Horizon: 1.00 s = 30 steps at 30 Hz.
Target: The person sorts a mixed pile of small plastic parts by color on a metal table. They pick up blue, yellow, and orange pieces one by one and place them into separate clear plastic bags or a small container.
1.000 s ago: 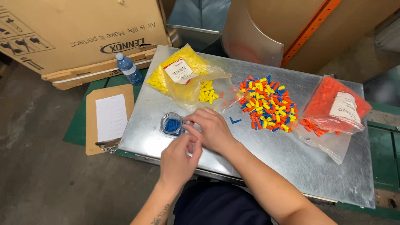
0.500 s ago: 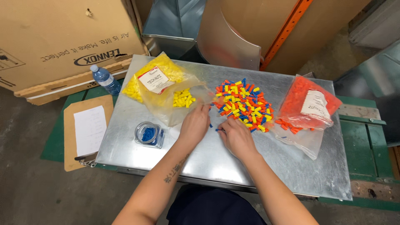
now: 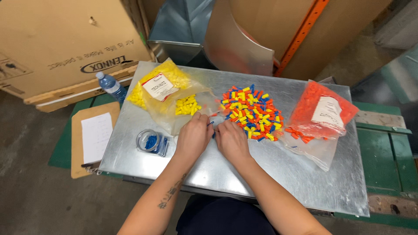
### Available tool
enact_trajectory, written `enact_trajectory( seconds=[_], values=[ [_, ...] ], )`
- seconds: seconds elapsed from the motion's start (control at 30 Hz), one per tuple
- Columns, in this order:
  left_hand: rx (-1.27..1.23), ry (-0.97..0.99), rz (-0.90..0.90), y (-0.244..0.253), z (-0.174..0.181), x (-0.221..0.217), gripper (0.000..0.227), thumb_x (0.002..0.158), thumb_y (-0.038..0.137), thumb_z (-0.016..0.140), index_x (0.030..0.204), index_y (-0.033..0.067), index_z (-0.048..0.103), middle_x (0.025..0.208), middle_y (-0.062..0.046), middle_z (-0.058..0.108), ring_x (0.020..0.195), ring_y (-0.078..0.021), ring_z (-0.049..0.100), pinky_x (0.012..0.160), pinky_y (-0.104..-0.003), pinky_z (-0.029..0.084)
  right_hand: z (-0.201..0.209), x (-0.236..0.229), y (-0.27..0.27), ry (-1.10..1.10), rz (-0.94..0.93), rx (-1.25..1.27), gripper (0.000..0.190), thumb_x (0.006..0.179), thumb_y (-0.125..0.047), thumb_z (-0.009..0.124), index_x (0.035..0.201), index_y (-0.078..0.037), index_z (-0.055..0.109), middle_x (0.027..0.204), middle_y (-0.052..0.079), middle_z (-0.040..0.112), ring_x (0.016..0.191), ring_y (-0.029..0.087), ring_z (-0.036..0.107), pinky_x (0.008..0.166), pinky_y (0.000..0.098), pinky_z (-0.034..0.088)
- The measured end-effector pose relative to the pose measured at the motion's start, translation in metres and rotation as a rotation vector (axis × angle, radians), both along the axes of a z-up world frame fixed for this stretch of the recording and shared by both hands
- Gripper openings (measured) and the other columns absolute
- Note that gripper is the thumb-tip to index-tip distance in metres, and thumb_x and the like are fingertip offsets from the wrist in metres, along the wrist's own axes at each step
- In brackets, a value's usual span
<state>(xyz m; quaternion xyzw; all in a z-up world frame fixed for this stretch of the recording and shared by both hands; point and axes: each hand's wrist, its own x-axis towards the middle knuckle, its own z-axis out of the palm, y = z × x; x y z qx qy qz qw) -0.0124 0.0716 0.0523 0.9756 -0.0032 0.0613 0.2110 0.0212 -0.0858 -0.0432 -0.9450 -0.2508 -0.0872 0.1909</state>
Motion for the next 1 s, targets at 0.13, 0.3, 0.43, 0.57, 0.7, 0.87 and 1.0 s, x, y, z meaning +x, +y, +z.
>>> enact_trajectory(
  seconds=[0.13,0.3,0.43,0.57,0.7,0.87,1.0],
  values=[
    [0.002,-0.097,0.120,0.022,0.011,-0.035,0.014,0.093,0.024,0.070,0.101,0.0114,0.069,0.087,-0.008,0.063,0.079,-0.0312,0.076,0.071,-0.043,0.063,0.016,-0.009,0.002,0.015,-0.045,-0.005,0.013,0.098,-0.020,0.064,0.106,-0.015,0.072,0.095,0.007,0.065,0.102,0.025,0.068,0.088,0.0354,0.056],
    [0.095,-0.209,0.369,0.066,0.027,-0.084,0.011,0.094,0.029,0.071,0.100,0.0197,0.070,0.077,-0.002,0.060,0.075,-0.0268,0.072,0.066,-0.040,0.060,0.049,-0.018,0.009,0.212,-0.081,0.007,0.040,0.095,-0.044,0.072,0.115,-0.010,0.070,0.103,0.011,0.067,0.109,0.029,0.069,0.093,0.0402,0.057],
    [0.041,-0.131,0.494,0.093,0.044,-0.104,0.011,0.096,0.027,0.071,0.102,0.0169,0.071,0.076,-0.005,0.060,0.076,-0.0299,0.071,0.069,-0.046,0.059,0.030,-0.009,0.014,0.284,-0.080,-0.044,0.045,0.092,-0.046,0.075,0.115,-0.007,0.069,0.107,0.014,0.068,0.114,0.033,0.068,0.097,0.0444,0.056],
    [0.010,-0.078,0.513,0.096,0.044,-0.108,0.012,0.095,0.025,0.073,0.103,0.0165,0.074,0.075,-0.003,0.061,0.075,-0.0281,0.071,0.070,-0.045,0.060,0.044,-0.011,0.017,0.274,-0.097,-0.065,0.028,0.095,-0.033,0.075,0.107,-0.008,0.073,0.099,0.012,0.069,0.103,0.028,0.071,0.088,0.0403,0.059],
    [-0.222,-0.065,0.299,0.056,0.011,-0.096,0.012,0.092,0.023,0.073,0.104,0.0199,0.075,0.078,-0.006,0.070,0.079,-0.0302,0.075,0.071,-0.044,0.062,0.041,-0.010,0.015,0.257,-0.111,-0.059,0.017,0.096,-0.024,0.074,0.101,-0.008,0.074,0.092,0.010,0.069,0.096,0.027,0.072,0.082,0.0386,0.059],
    [-0.113,0.170,-0.049,0.021,-0.029,-0.064,0.022,0.094,0.022,0.070,0.113,0.0094,0.071,0.088,-0.011,0.072,0.084,-0.0297,0.077,0.074,-0.043,0.063,0.049,-0.022,0.007,0.208,-0.093,-0.042,0.017,0.098,-0.028,0.071,0.099,-0.010,0.073,0.089,0.007,0.067,0.096,0.027,0.070,0.082,0.0389,0.058],
    [0.009,0.152,-0.122,0.019,-0.061,-0.049,0.010,0.096,0.016,0.067,0.098,0.0063,0.068,0.074,-0.010,0.068,0.070,-0.0278,0.075,0.063,-0.040,0.062,0.056,-0.032,-0.003,0.143,-0.082,0.058,0.017,0.098,-0.031,0.070,0.096,-0.015,0.072,0.086,0.005,0.066,0.095,0.028,0.070,0.083,0.0414,0.057]
  ],
)
